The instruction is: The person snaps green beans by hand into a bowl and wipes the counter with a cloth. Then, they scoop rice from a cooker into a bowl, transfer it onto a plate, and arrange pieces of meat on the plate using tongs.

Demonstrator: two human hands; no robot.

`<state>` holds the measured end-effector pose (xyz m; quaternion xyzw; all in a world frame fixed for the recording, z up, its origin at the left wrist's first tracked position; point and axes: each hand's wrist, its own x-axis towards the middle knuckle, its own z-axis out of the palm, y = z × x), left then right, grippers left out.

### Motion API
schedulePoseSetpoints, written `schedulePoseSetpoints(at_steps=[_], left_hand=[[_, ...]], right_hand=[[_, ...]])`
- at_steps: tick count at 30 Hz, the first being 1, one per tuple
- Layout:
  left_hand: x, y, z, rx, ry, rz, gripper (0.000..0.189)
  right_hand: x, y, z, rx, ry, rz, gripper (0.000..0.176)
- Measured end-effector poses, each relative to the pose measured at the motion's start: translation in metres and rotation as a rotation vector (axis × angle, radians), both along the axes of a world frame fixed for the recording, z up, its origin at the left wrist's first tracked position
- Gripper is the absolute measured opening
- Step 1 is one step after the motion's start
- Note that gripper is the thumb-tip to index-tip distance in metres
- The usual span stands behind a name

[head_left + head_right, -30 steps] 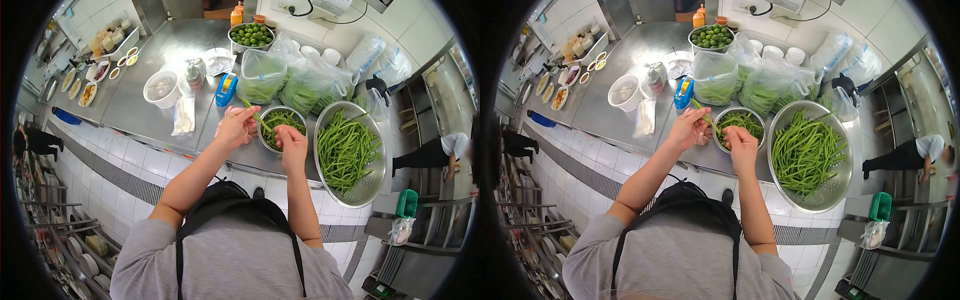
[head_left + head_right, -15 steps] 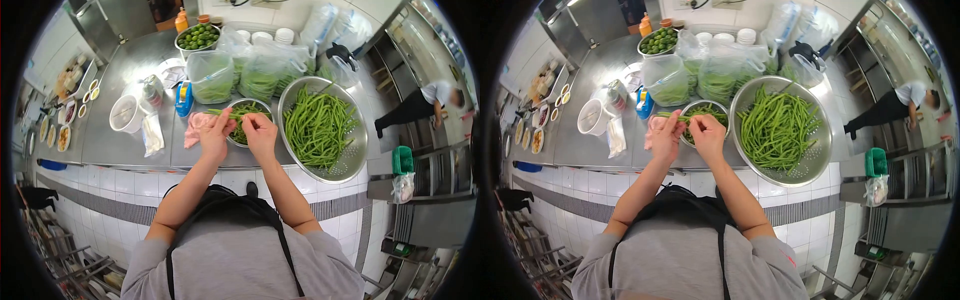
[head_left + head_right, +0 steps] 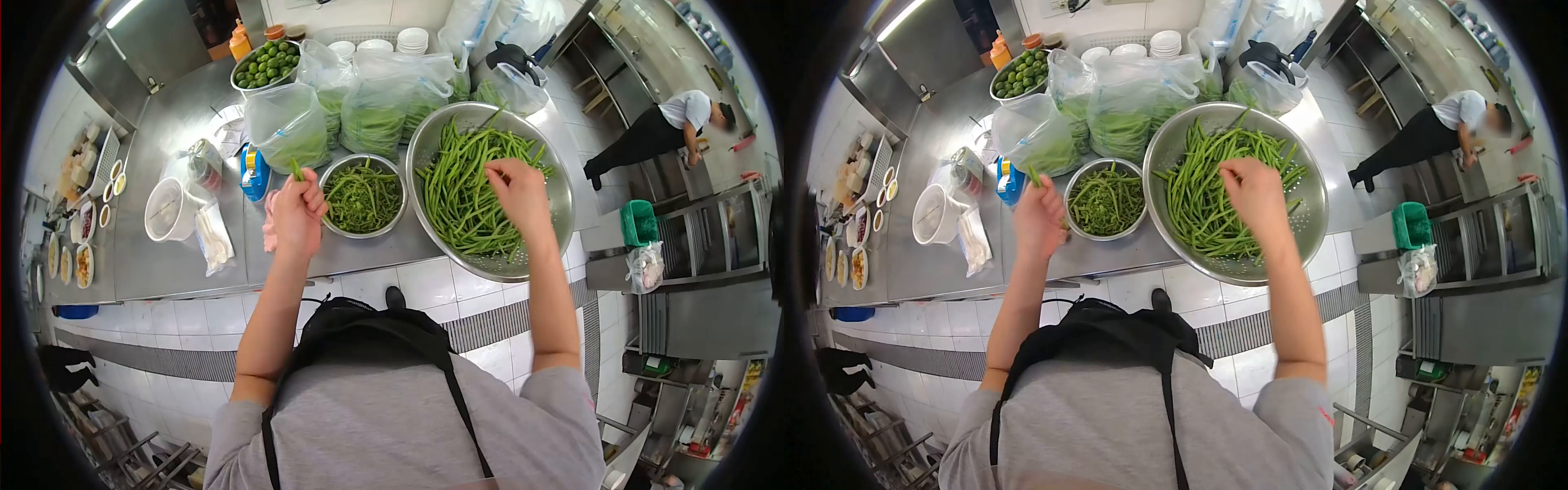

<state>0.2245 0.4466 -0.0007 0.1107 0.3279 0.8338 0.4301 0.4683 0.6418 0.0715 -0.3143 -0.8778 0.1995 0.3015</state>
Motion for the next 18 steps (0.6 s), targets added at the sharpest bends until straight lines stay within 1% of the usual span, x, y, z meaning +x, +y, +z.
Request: schedulePoseSetpoints(at_steps=[1, 2, 3, 5, 7, 8, 10, 11, 13, 14, 15, 17, 18], left_hand=[[0.002, 0.001, 0.007, 0.077, 0.049, -0.079, 0.013], [0.008, 0.005, 0.016, 0.082, 0.048, -0.086, 0.013], [0.018, 0.012, 0.028, 0.039, 0.096, -0.131, 0.013], [0.039, 0.025, 0.043, -0.008, 0.142, -0.179, 0.013], [0.055, 0.043, 0.053, -0.188, 0.451, -0.217, 0.015], [0.061, 0.053, 0.059, -0.185, 0.453, -0.216, 0.015], [0.071, 0.071, 0.068, -0.222, 0.865, -0.189, 0.017], [0.073, 0.08, 0.067, -0.214, 0.868, -0.181, 0.017], [0.079, 0.098, 0.067, -0.172, 0.835, -0.222, 0.018], [0.082, 0.101, 0.067, -0.212, 0.837, -0.228, 0.019], [0.086, 0.104, 0.069, -0.202, 0.843, -0.221, 0.019], [0.093, 0.106, 0.069, -0.226, 0.918, -0.259, 0.022], [0.095, 0.107, 0.068, -0.32, 1.014, -0.297, 0.025]], right_hand=[[0.005, 0.019, -0.016, 0.001, -0.005, -0.006, 0.013], [0.008, 0.036, -0.031, -0.104, -0.113, 0.034, 0.014], [0.01, 0.048, -0.038, -0.206, -0.219, 0.075, 0.015], [0.007, 0.056, -0.045, -0.241, -0.267, 0.105, 0.015], [0.006, 0.053, -0.039, -0.279, -0.311, 0.14, 0.016], [0.008, 0.052, -0.026, -0.391, -0.229, 0.114, 0.014], [0.01, 0.04, 0.008, -0.585, -0.071, 0.094, 0.012], [0.014, 0.039, 0.015, -0.574, -0.07, 0.097, 0.012], [0.02, 0.04, 0.026, -0.665, 0.068, 0.076, 0.012], [0.024, 0.042, 0.025, -0.71, 0.142, 0.103, 0.013], [0.026, 0.042, 0.027, -0.699, 0.146, 0.107, 0.013], [0.028, 0.039, 0.026, -0.913, 0.376, 0.142, 0.012], [0.029, 0.038, 0.025, -0.961, 0.425, 0.154, 0.013]])
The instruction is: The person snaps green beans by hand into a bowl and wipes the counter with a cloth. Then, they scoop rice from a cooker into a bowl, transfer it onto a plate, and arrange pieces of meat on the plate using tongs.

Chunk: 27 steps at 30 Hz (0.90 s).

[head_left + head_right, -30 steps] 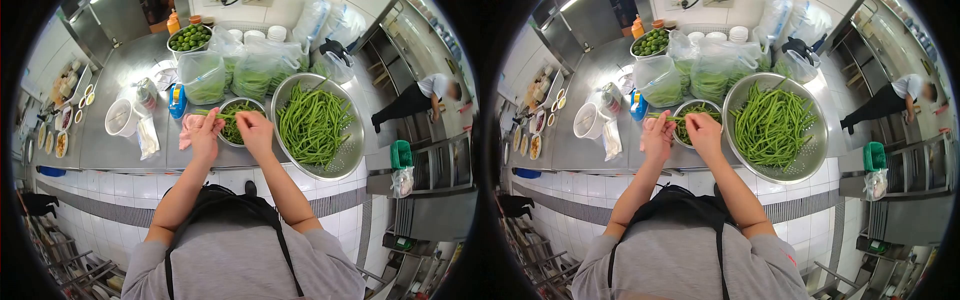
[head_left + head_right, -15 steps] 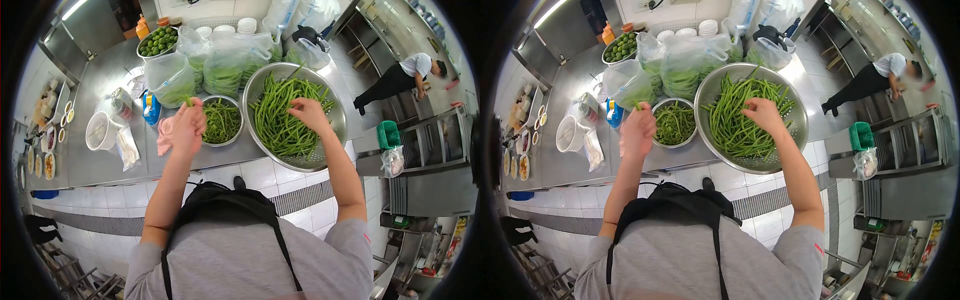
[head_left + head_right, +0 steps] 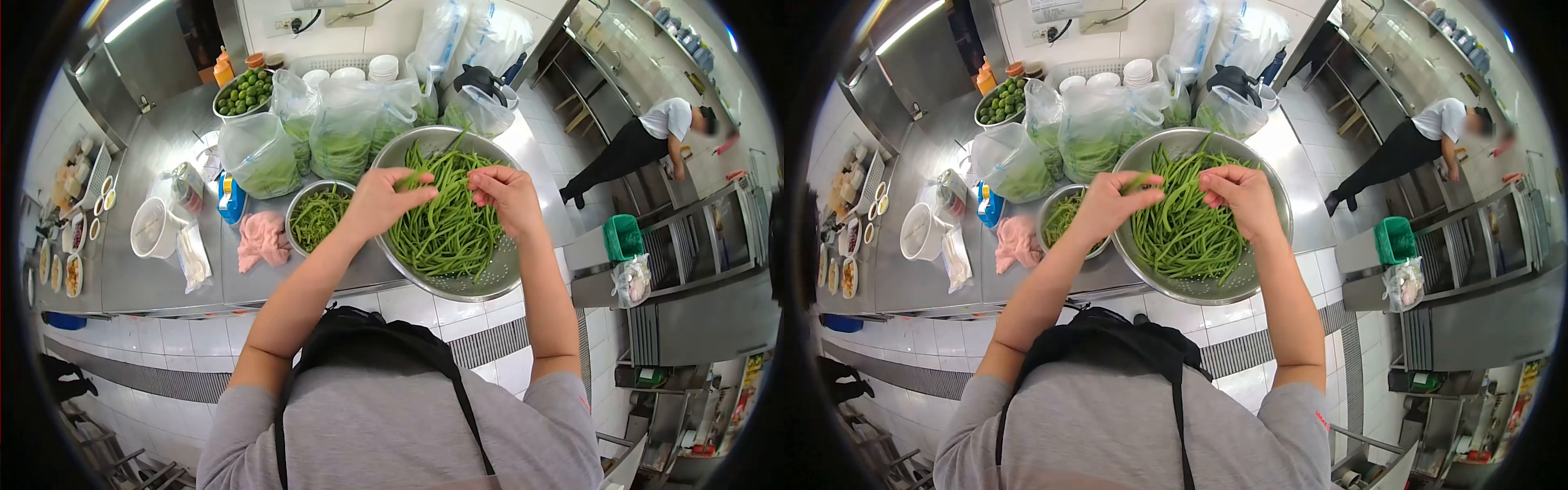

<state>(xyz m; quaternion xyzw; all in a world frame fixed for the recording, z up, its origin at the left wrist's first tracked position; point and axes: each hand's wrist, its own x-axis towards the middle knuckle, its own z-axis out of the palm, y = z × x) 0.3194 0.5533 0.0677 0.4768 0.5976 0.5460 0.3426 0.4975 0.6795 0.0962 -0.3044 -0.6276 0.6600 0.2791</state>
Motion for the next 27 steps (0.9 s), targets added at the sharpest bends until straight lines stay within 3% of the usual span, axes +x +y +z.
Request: schedulePoseSetpoints(at_steps=[5, 8, 9, 11, 13, 15, 17, 19, 20, 21, 23, 27], left_hand=[[0.004, -0.008, -0.001, 0.012, 0.1, -0.01, 0.024], [-0.01, -0.028, 0.004, 0.084, 0.217, 0.12, 0.021], [-0.013, -0.036, 0.009, 0.077, 0.222, 0.131, 0.021], [-0.02, -0.054, 0.015, 0.045, 0.364, 0.196, 0.021], [-0.033, -0.068, 0.005, 0.123, 0.357, 0.234, 0.019], [-0.042, -0.088, 0.001, 0.009, 0.265, 0.315, 0.018], [-0.055, -0.105, -0.001, 0.01, 0.266, 0.38, 0.018], [-0.068, -0.119, -0.002, -0.168, 0.19, 0.45, 0.02], [-0.078, -0.121, -0.018, -0.123, 0.108, 0.462, 0.023], [-0.084, -0.126, -0.022, -0.129, 0.106, 0.475, 0.023], [-0.095, -0.131, -0.028, -0.161, 0.286, 0.444, 0.026], [-0.102, -0.132, -0.043, -0.156, 0.262, 0.442, 0.027]], right_hand=[[-0.005, -0.021, 0.0, -0.046, 0.061, 0.009, 0.012], [-0.012, -0.038, 0.006, 0.907, -0.196, 0.137, 0.01], [-0.017, -0.044, 0.005, 0.902, -0.187, 0.147, 0.01], [-0.031, -0.061, 0.002, 1.239, -0.282, 0.105, 0.008], [-0.051, -0.08, -0.001, 1.173, -0.165, 0.055, 0.006], [-0.071, -0.101, -0.006, 0.496, 0.112, -0.055, 0.006], [-0.091, -0.11, -0.013, 0.348, 0.207, -0.051, 0.006], [-0.11, -0.123, -0.021, 0.545, 0.199, -0.089, 0.006], [-0.117, -0.129, -0.022, 0.813, 0.122, -0.091, 0.011], [-0.123, -0.134, -0.026, 0.807, 0.125, -0.078, 0.011], [-0.135, -0.14, -0.04, 1.033, 0.02, -0.09, 0.013], [-0.154, -0.144, -0.061, 1.145, -0.063, 0.069, 0.023]])
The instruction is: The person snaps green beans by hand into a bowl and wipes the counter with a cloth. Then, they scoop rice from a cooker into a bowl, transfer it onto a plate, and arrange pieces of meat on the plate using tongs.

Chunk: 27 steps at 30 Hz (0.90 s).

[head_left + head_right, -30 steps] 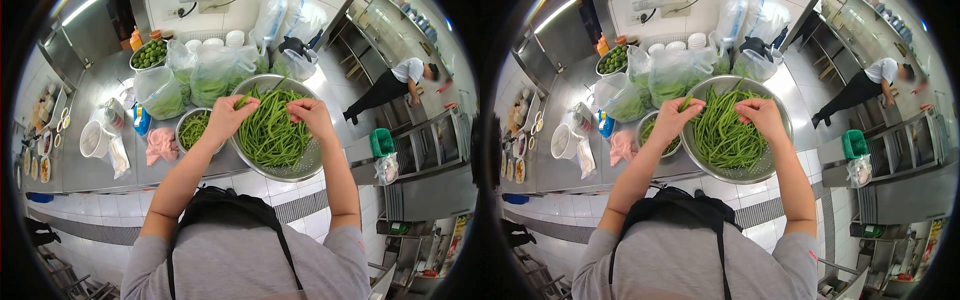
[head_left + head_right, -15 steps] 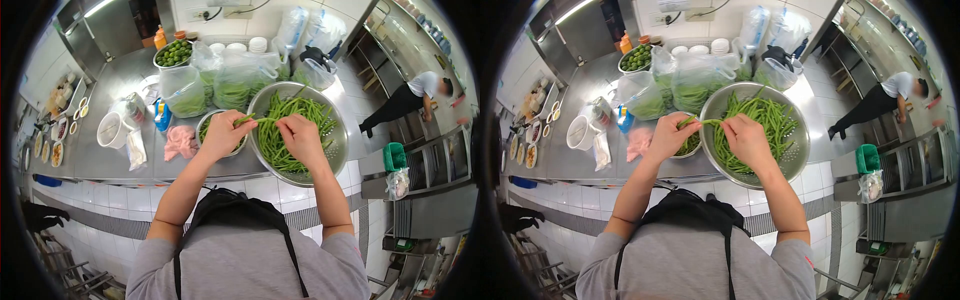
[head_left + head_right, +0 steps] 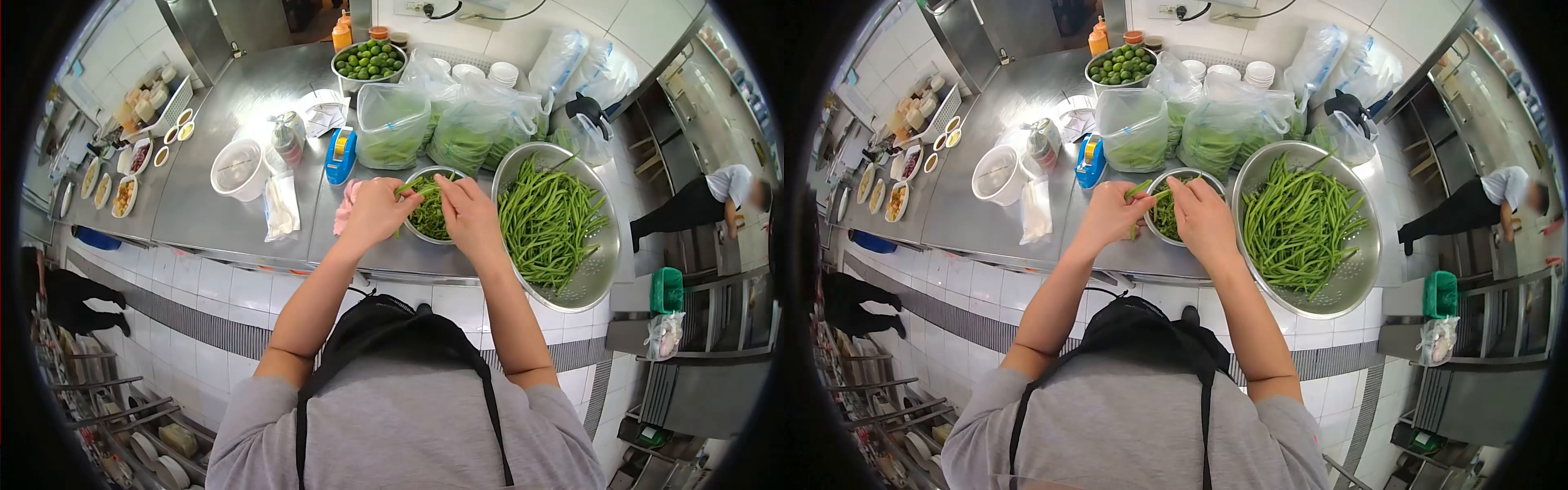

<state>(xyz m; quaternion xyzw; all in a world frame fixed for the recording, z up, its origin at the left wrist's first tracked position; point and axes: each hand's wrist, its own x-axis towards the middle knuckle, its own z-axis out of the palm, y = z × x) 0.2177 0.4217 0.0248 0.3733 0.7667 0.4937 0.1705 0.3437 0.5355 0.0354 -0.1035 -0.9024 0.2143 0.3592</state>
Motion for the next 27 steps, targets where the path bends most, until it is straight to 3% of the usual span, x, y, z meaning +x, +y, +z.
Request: schedulePoseSetpoints(at_steps=[3, 8, 11, 13, 14, 16, 17, 19, 20, 22, 25, 27], left_hand=[[-0.001, -0.001, 0.008, -0.076, 0.161, -0.033, 0.023], [-0.011, 0.007, -0.008, -0.082, 0.172, 0.017, 0.025], [-0.01, 0.009, -0.008, -0.106, 0.222, 0.032, 0.025], [-0.009, 0.01, -0.008, -0.109, 0.221, 0.031, 0.025], [-0.009, 0.01, -0.008, -0.116, 0.155, 0.046, 0.026], [-0.007, 0.01, -0.004, -0.117, 0.092, 0.063, 0.027], [-0.006, 0.009, -0.001, -0.134, 0.102, 0.038, 0.027], [-0.003, 0.008, -0.001, -0.15, 0.11, 0.014, 0.028], [-0.003, 0.007, -0.003, -0.146, 0.056, -0.017, 0.028], [-0.005, 0.007, -0.001, -0.13, 0.008, -0.047, 0.028], [-0.012, 0.003, -0.006, -0.126, -0.202, -0.08, 0.024], [-0.021, 0.004, -0.02, -0.017, -0.614, -0.032, 0.018]], right_hand=[[-0.001, -0.002, -0.009, 0.009, -0.137, -0.019, 0.026], [0.011, 0.0, -0.023, 0.182, -0.126, -0.021, 0.026], [0.011, 0.003, -0.041, 0.215, -0.208, -0.166, 0.026], [0.007, 0.004, -0.045, -0.037, -0.267, -0.169, 0.025], [0.006, 0.002, -0.046, -0.042, -0.268, -0.172, 0.025], [0.0, -0.004, -0.031, -0.52, -0.045, -0.168, 0.021], [-0.002, -0.003, -0.027, -0.518, -0.045, -0.168, 0.021], [-0.006, 0.001, -0.023, 0.026, 0.078, -0.154, 0.02], [-0.005, 0.002, -0.024, 0.026, 0.078, -0.153, 0.02], [-0.006, 0.01, -0.022, 0.264, 0.09, -0.046, 0.024], [0.0, 0.008, -0.029, 0.151, 0.148, -0.027, 0.023], [0.0, 0.009, -0.039, 0.04, 0.192, -0.016, 0.022]])
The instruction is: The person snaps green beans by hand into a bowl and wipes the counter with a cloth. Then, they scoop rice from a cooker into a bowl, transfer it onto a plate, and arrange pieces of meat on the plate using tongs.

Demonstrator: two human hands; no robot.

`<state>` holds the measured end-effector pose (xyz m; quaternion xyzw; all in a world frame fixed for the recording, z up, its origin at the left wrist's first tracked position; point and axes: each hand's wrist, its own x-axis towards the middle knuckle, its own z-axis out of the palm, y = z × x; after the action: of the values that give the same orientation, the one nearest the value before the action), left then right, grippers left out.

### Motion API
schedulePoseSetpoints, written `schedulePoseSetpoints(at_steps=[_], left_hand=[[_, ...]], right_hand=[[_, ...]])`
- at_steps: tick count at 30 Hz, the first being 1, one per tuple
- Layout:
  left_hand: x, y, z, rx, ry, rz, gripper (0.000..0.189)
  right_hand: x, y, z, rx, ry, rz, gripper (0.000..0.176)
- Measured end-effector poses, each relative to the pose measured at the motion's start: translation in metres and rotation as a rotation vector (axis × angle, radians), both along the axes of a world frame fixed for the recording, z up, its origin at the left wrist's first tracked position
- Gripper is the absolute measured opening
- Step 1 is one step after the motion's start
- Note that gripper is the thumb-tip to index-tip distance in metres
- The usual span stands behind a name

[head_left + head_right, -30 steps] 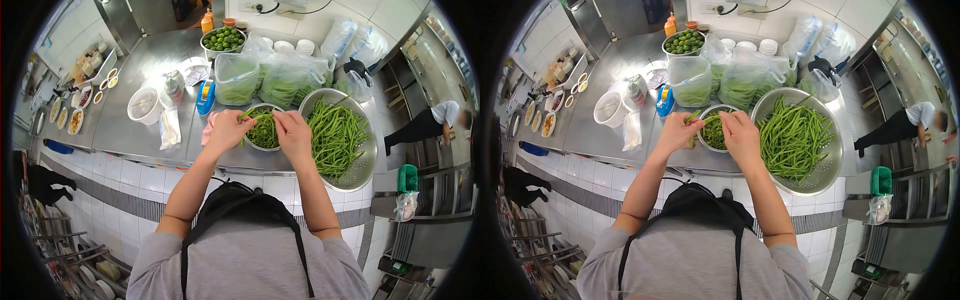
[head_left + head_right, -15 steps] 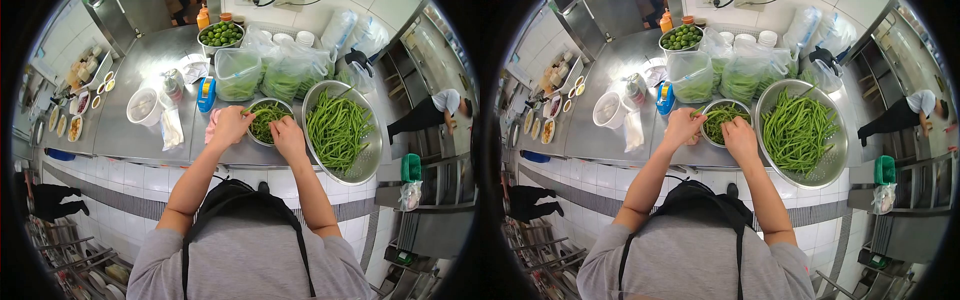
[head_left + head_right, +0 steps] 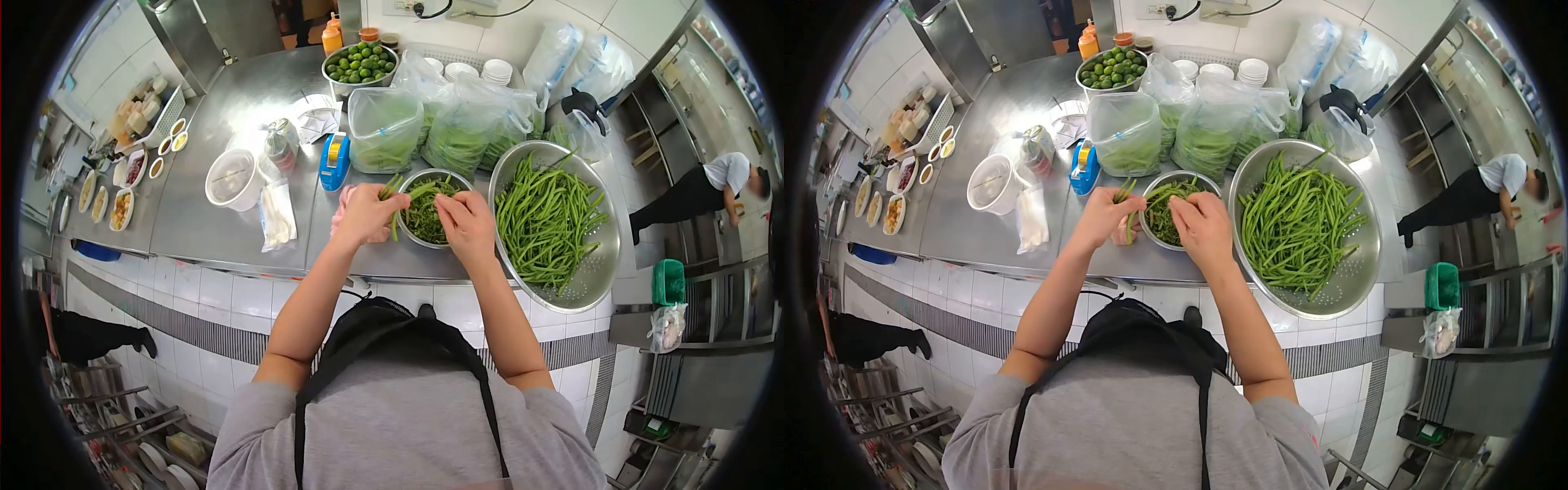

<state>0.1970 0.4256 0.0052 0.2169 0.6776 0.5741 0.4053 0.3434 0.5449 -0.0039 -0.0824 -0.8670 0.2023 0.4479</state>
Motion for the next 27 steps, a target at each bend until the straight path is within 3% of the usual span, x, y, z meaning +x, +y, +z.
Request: schedulePoseSetpoints(at_steps=[2, 6, 8, 12, 13, 15, 16, 17, 19, 21, 23, 24, 25, 27], left_hand=[[-0.002, 0.004, -0.006, 0.068, -0.024, 0.055, 0.017], [0.005, 0.009, -0.002, 0.142, 0.061, 0.13, 0.016], [0.014, 0.011, 0.005, 0.141, 0.165, 0.158, 0.018], [0.021, 0.011, 0.018, 0.083, 0.378, 0.196, 0.021], [0.02, 0.013, 0.012, 0.087, 0.378, 0.183, 0.021], [0.016, 0.016, -0.007, 0.333, 0.382, 0.311, 0.021], [0.028, 0.006, 0.026, 0.255, 0.07, 0.299, 0.017], [0.031, 0.004, 0.027, 0.256, 0.062, 0.273, 0.017], [0.031, -0.001, 0.025, 0.425, -0.245, 0.317, 0.015], [0.03, -0.002, 0.017, 0.487, -0.276, 0.398, 0.013], [0.016, -0.004, 0.007, 0.563, -0.304, 0.485, 0.014], [0.005, -0.009, 0.0, 0.603, -0.324, 0.461, 0.012], [0.003, -0.011, -0.003, 0.634, -0.347, 0.435, 0.012], [0.01, -0.003, -0.003, 0.646, -0.452, 0.506, 0.01]], right_hand=[[0.002, 0.003, -0.009, -0.034, -0.198, -0.041, 0.019], [0.001, -0.008, -0.008, -0.17, -0.105, -0.075, 0.013], [0.006, -0.017, 0.019, -0.581, -0.301, 0.123, 0.01], [0.005, -0.014, 0.015, -0.307, -0.345, 0.217, 0.009], [0.005, -0.015, 0.015, -0.307, -0.343, 0.203, 0.009], [0.006, -0.019, 0.017, -0.467, -0.138, 0.118, 0.006], [0.006, -0.02, 0.018, -0.509, -0.049, 0.118, 0.005], [0.006, -0.021, 0.02, -0.509, -0.046, 0.091, 0.005], [0.003, -0.025, 0.023, -0.601, 0.139, 0.119, 0.007], [0.0, -0.026, 0.015, -0.664, 0.184, 0.082, 0.006], [-0.002, -0.02, 0.011, -0.607, 0.347, 0.014, 0.005], [0.003, -0.017, 0.009, -0.452, 0.112, 0.002, 0.016], [0.003, -0.014, -0.002, -0.457, 0.107, -0.016, 0.016], [-0.006, -0.011, -0.031, 0.051, -0.292, -0.325, 0.032]])
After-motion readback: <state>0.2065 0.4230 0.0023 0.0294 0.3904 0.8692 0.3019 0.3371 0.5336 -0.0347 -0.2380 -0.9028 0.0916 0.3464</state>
